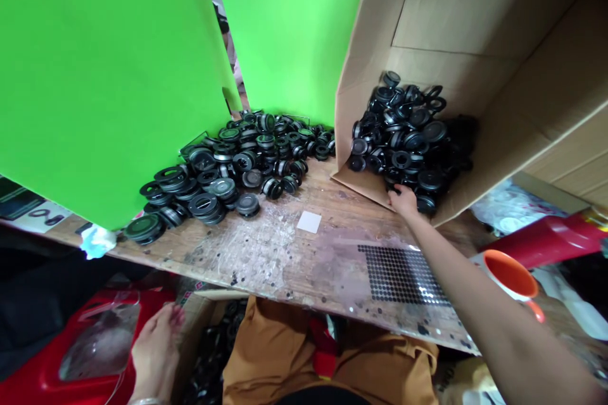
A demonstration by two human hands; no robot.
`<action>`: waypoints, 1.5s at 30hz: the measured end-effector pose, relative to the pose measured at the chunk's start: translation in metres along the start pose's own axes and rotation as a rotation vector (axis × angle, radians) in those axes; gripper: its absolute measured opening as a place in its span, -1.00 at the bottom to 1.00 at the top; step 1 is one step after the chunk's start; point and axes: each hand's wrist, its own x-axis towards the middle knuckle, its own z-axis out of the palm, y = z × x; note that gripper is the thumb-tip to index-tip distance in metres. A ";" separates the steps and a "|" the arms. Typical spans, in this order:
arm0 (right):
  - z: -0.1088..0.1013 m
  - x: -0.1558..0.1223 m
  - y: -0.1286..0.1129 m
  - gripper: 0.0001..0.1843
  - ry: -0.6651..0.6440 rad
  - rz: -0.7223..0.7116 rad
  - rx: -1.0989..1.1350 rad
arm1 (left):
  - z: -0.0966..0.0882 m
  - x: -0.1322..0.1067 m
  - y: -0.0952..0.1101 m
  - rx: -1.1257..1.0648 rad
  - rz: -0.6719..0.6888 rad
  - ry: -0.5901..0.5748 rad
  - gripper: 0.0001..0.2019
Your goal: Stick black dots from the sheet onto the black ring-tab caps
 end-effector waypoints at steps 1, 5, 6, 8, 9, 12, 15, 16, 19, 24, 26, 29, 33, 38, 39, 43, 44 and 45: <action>0.000 -0.003 -0.001 -0.64 -0.011 0.022 0.023 | 0.003 0.001 0.009 -0.063 -0.023 0.030 -0.88; 0.000 -0.022 -0.008 -0.70 -0.041 0.105 0.137 | 0.022 -0.015 0.048 -0.215 0.054 0.032 -0.84; 0.000 -0.028 -0.010 -0.72 -0.049 0.124 0.178 | 0.028 -0.023 0.057 -0.222 0.096 0.019 -0.82; 0.000 -0.042 -0.014 -0.74 -0.068 0.155 0.283 | 0.040 -0.040 0.072 -0.215 0.168 -0.023 -0.75; 0.000 -0.049 -0.017 -0.74 -0.079 0.168 0.347 | 0.045 -0.049 0.078 -0.203 0.192 -0.050 -0.72; -0.003 -0.076 -0.026 -0.66 -0.142 0.195 0.567 | 0.060 -0.077 0.087 -0.148 0.224 -0.178 -0.66; -0.006 -0.109 -0.036 -0.52 -0.271 0.231 0.771 | 0.077 -0.107 0.088 -0.086 0.235 -0.376 -0.63; -0.006 -0.122 -0.039 -0.50 -0.321 0.249 0.825 | 0.084 -0.118 0.087 -0.062 0.235 -0.458 -0.64; -0.003 -0.163 -0.050 -0.49 -0.471 0.318 0.942 | 0.109 -0.152 0.084 -0.031 0.230 -0.766 -0.59; 0.003 -0.231 -0.067 -0.51 -0.693 0.430 1.034 | 0.142 -0.197 0.073 -0.149 0.185 -1.140 -0.29; -0.001 -0.245 -0.067 -0.54 -0.800 0.439 1.032 | 0.145 -0.206 0.070 -0.178 0.089 -1.164 -0.45; -0.019 -0.241 -0.052 -0.57 -0.965 0.347 0.807 | 0.142 -0.205 0.072 -0.283 -0.101 -1.075 -0.67; -0.047 -0.203 -0.012 -0.64 -0.693 -0.111 0.069 | 0.135 -0.192 0.083 -0.388 -0.200 -0.969 -0.68; -0.051 -0.172 0.014 -0.83 -0.476 -0.345 -0.224 | 0.135 -0.192 0.090 -0.359 -0.289 -0.946 -0.43; -0.048 -0.171 0.014 -0.83 -0.480 -0.374 -0.262 | 0.136 -0.194 0.090 -0.328 -0.287 -0.936 -0.42; -0.037 -0.175 0.009 -0.81 -0.497 -0.448 -0.405 | 0.138 -0.200 0.087 -0.254 -0.211 -0.898 -0.43; -0.035 -0.176 0.008 -0.80 -0.498 -0.459 -0.438 | 0.139 -0.200 0.086 -0.244 -0.184 -0.886 -0.43; -0.033 -0.176 0.007 -0.80 -0.498 -0.467 -0.470 | 0.139 -0.200 0.085 -0.234 -0.156 -0.874 -0.43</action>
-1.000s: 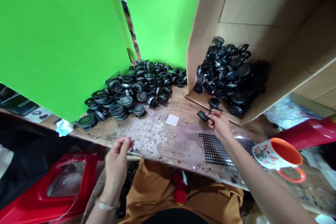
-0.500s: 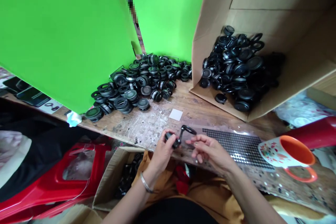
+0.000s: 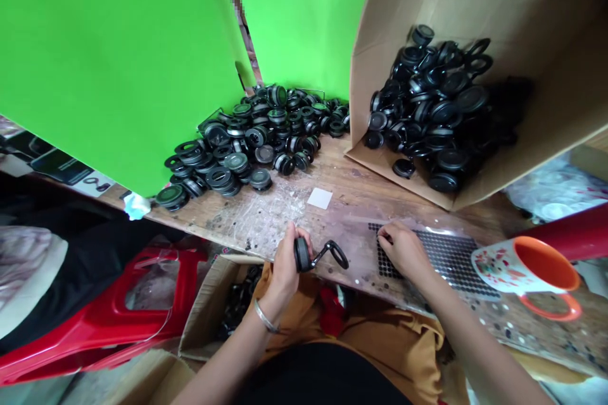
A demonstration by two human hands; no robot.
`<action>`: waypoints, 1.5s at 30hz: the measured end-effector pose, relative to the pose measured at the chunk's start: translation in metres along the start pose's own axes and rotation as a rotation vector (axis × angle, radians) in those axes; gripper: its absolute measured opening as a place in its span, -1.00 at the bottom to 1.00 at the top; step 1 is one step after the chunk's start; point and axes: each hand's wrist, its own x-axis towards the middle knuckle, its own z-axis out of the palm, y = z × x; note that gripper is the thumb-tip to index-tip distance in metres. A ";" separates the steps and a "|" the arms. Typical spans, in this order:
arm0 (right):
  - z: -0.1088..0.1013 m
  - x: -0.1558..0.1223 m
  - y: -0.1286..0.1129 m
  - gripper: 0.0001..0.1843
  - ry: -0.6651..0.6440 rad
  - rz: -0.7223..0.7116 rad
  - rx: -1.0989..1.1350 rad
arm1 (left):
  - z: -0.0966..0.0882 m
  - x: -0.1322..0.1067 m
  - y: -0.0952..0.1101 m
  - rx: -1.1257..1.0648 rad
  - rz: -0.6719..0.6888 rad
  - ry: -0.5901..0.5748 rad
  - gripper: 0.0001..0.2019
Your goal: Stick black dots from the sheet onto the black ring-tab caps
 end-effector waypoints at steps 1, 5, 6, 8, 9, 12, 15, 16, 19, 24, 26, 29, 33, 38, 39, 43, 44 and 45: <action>0.001 0.001 -0.001 -0.81 -0.006 0.000 -0.029 | 0.000 0.000 -0.001 0.020 0.019 0.010 -0.42; 0.002 0.007 -0.001 -0.84 -0.031 0.000 -0.119 | 0.000 0.001 -0.004 0.082 0.064 0.053 -0.40; 0.002 0.008 -0.001 -0.85 -0.036 -0.002 -0.135 | 0.000 0.001 -0.005 0.093 0.074 0.062 -0.40; 0.003 0.011 0.000 -0.86 -0.042 -0.013 -0.159 | 0.001 0.000 -0.006 0.114 0.089 0.077 -0.40; 0.003 0.011 0.000 -0.86 -0.043 -0.019 -0.169 | 0.001 0.000 -0.007 0.124 0.093 0.083 -0.40; 0.004 0.009 -0.001 -0.87 -0.033 -0.023 -0.198 | 0.000 0.000 -0.008 0.160 0.109 0.105 -0.40; 0.002 0.000 -0.014 -0.88 0.042 -0.073 -0.132 | 0.000 -0.001 -0.009 0.190 0.129 0.127 -0.40; 0.001 -0.005 -0.023 -0.89 0.082 -0.129 -0.043 | 0.000 -0.002 -0.009 0.196 0.133 0.130 -0.40; 0.000 -0.020 -0.058 -0.91 0.142 -0.326 0.322 | 0.002 -0.002 -0.011 0.221 0.139 0.123 -0.41; 0.008 -0.038 -0.108 -0.87 0.081 -0.414 0.500 | 0.008 -0.004 -0.011 0.273 0.172 0.094 -0.42; 0.012 -0.039 -0.114 -0.86 0.085 -0.411 0.497 | 0.009 -0.005 -0.010 0.285 0.182 0.082 -0.42; 0.016 -0.039 -0.112 -0.86 0.068 -0.391 0.498 | 0.009 -0.006 -0.009 0.318 0.197 0.065 -0.41; 0.017 -0.038 -0.109 -0.86 0.044 -0.332 0.517 | 0.009 -0.006 -0.010 0.332 0.185 0.066 -0.43; 0.018 -0.039 -0.109 -0.87 0.026 -0.337 0.504 | 0.011 -0.007 -0.010 0.322 0.174 0.075 -0.42; 0.017 -0.039 -0.110 -0.87 0.032 -0.356 0.491 | 0.012 -0.007 -0.010 0.316 0.175 0.081 -0.42; 0.015 -0.041 -0.110 -0.88 0.131 -0.491 0.380 | 0.013 -0.008 -0.011 0.288 0.164 0.119 -0.44; 0.014 -0.043 -0.110 -0.88 0.172 -0.539 0.341 | 0.013 -0.007 -0.012 0.271 0.152 0.134 -0.45; 0.015 -0.045 -0.109 -0.86 0.212 -0.592 0.298 | 0.012 -0.006 -0.013 0.247 0.138 0.152 -0.45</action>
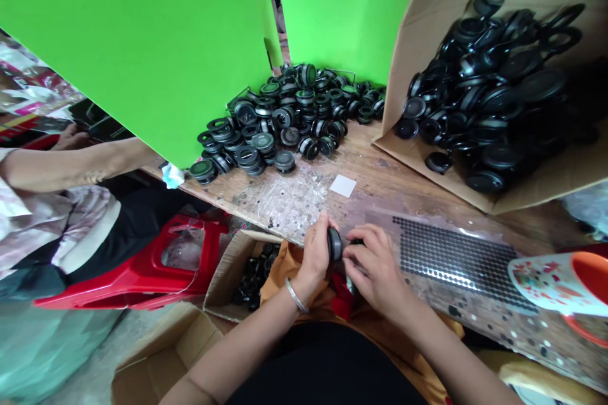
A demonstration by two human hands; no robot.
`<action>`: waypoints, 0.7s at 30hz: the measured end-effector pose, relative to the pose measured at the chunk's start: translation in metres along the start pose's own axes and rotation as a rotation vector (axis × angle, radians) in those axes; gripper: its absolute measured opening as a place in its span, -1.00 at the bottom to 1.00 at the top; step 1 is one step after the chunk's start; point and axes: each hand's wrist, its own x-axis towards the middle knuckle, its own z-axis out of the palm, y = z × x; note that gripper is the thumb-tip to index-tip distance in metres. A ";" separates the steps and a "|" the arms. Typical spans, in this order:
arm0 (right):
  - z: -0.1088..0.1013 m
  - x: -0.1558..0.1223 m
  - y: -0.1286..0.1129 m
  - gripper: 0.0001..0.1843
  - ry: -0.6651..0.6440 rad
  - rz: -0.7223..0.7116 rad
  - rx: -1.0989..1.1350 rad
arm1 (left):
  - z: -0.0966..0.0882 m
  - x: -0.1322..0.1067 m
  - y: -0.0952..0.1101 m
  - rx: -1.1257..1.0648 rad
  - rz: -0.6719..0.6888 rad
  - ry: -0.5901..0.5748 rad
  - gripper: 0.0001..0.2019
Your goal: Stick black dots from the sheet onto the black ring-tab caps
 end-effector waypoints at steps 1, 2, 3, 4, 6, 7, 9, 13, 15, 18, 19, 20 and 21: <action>0.000 -0.003 -0.001 -0.81 0.011 -0.065 -0.046 | 0.000 0.001 -0.001 -0.025 -0.019 0.020 -0.45; 0.001 -0.007 -0.003 -0.74 0.012 -0.129 -0.091 | -0.001 0.003 -0.002 -0.049 -0.037 0.038 -0.46; 0.002 -0.011 -0.005 -0.66 0.000 -0.180 -0.136 | -0.001 0.004 -0.002 -0.068 -0.050 0.051 -0.46; 0.003 -0.015 -0.006 -0.59 -0.023 -0.213 -0.179 | -0.002 0.006 -0.002 -0.079 -0.058 0.058 -0.46; 0.003 -0.021 -0.007 -0.52 -0.072 -0.218 -0.236 | -0.004 0.010 -0.001 -0.078 -0.062 0.059 -0.48; 0.002 -0.022 -0.005 -0.52 -0.088 -0.202 -0.237 | -0.004 0.011 0.000 -0.073 -0.058 0.052 -0.48; -0.004 -0.022 0.005 -0.57 -0.059 -0.144 -0.186 | -0.005 0.013 0.002 -0.065 -0.047 0.030 -0.50; -0.026 -0.013 0.054 -0.83 0.123 0.193 -0.166 | -0.004 0.011 0.004 -0.078 -0.041 0.013 -0.54; -0.033 -0.008 0.083 -0.86 0.026 0.392 -0.247 | -0.003 0.009 0.004 -0.087 -0.049 0.019 -0.54; -0.036 -0.004 0.114 -0.82 -0.077 0.477 -0.308 | -0.002 0.007 0.004 -0.090 -0.062 0.014 -0.54; -0.035 -0.003 0.120 -0.81 -0.092 0.477 -0.316 | -0.002 0.007 0.004 -0.087 -0.060 0.012 -0.55; -0.034 -0.002 0.124 -0.81 -0.113 0.479 -0.324 | -0.003 0.007 0.003 -0.079 -0.052 0.008 -0.55; -0.033 -0.001 0.126 -0.81 -0.137 0.481 -0.331 | -0.003 0.007 0.003 -0.066 -0.043 0.006 -0.56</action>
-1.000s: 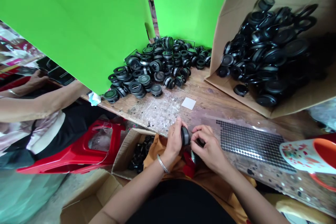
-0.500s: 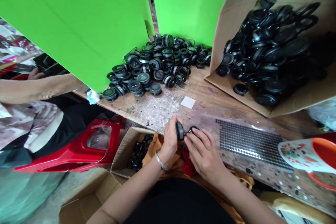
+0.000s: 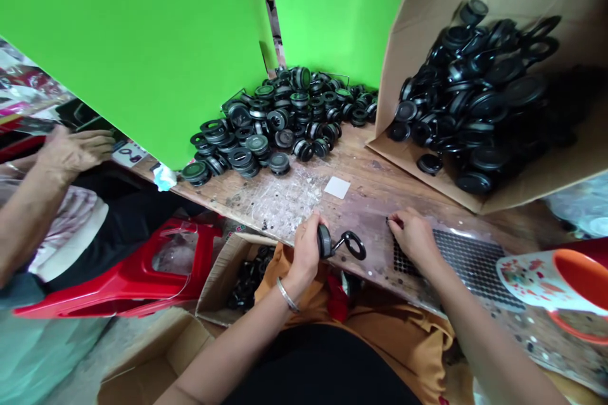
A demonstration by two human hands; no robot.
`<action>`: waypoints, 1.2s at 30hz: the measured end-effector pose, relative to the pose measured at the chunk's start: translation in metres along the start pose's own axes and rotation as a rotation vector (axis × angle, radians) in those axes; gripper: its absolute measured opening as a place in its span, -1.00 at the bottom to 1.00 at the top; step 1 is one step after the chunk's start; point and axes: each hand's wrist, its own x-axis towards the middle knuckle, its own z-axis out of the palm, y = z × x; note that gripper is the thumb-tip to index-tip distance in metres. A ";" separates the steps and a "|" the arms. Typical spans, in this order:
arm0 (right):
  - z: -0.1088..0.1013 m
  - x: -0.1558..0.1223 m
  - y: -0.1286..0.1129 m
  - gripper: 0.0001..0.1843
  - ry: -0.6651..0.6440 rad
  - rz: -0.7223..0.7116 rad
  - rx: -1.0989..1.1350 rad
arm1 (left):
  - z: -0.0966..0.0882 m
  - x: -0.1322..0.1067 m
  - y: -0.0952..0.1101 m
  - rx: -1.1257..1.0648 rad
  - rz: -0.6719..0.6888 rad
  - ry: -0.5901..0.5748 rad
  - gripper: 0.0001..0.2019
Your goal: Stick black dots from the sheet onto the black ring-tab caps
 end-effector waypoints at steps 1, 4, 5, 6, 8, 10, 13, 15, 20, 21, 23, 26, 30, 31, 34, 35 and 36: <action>0.001 0.002 0.000 -0.82 -0.022 -0.002 -0.012 | -0.001 0.000 -0.001 0.015 0.006 0.002 -0.56; 0.000 0.005 -0.002 -0.85 -0.079 -0.011 -0.041 | -0.002 0.002 -0.002 0.047 0.016 0.013 -0.57; -0.001 0.006 -0.003 -0.86 -0.091 -0.012 -0.051 | -0.002 0.002 -0.002 0.050 0.018 0.015 -0.58; -0.001 0.007 -0.004 -0.86 -0.096 -0.012 -0.062 | -0.001 0.002 -0.001 0.046 0.018 0.017 -0.58; -0.001 0.008 -0.006 -0.87 -0.094 -0.004 -0.085 | 0.000 0.001 0.000 0.036 0.018 0.015 -0.59; 0.001 0.007 -0.007 -0.87 -0.080 0.003 -0.107 | 0.001 0.000 0.002 0.035 0.024 0.015 -0.61; 0.002 0.004 -0.011 -0.88 -0.041 0.000 -0.125 | 0.001 -0.002 0.004 0.035 0.043 0.017 -0.61; 0.001 0.000 -0.017 -0.88 -0.008 -0.007 -0.126 | 0.000 -0.002 0.003 0.032 0.044 0.030 -0.59; -0.010 -0.017 -0.053 -0.94 0.109 -0.275 0.192 | -0.004 -0.002 0.001 0.104 0.085 0.067 -0.59; -0.012 -0.020 -0.062 -0.94 0.123 -0.353 0.269 | -0.004 -0.003 0.001 0.119 0.092 0.060 -0.60; -0.015 -0.024 -0.078 -0.92 0.127 -0.453 0.321 | -0.003 -0.005 0.004 0.148 0.111 0.044 -0.62; -0.016 -0.026 -0.092 -0.88 0.113 -0.498 0.268 | -0.001 -0.009 0.010 0.196 0.159 0.025 -0.63; -0.015 -0.024 -0.093 -0.90 0.047 -0.519 0.174 | -0.001 -0.013 0.011 0.267 0.208 -0.010 -0.61; -0.014 -0.023 -0.093 -0.90 0.029 -0.522 0.157 | -0.001 -0.013 0.010 0.274 0.217 -0.013 -0.61; -0.014 -0.023 -0.092 -0.91 -0.009 -0.527 0.122 | -0.001 -0.013 0.004 0.255 0.216 -0.015 -0.63; -0.013 -0.024 -0.092 -0.91 -0.011 -0.527 0.110 | -0.001 -0.012 0.002 0.237 0.200 -0.015 -0.64; -0.013 -0.025 -0.093 -0.92 -0.001 -0.528 0.101 | 0.000 -0.012 0.001 0.211 0.177 -0.009 -0.64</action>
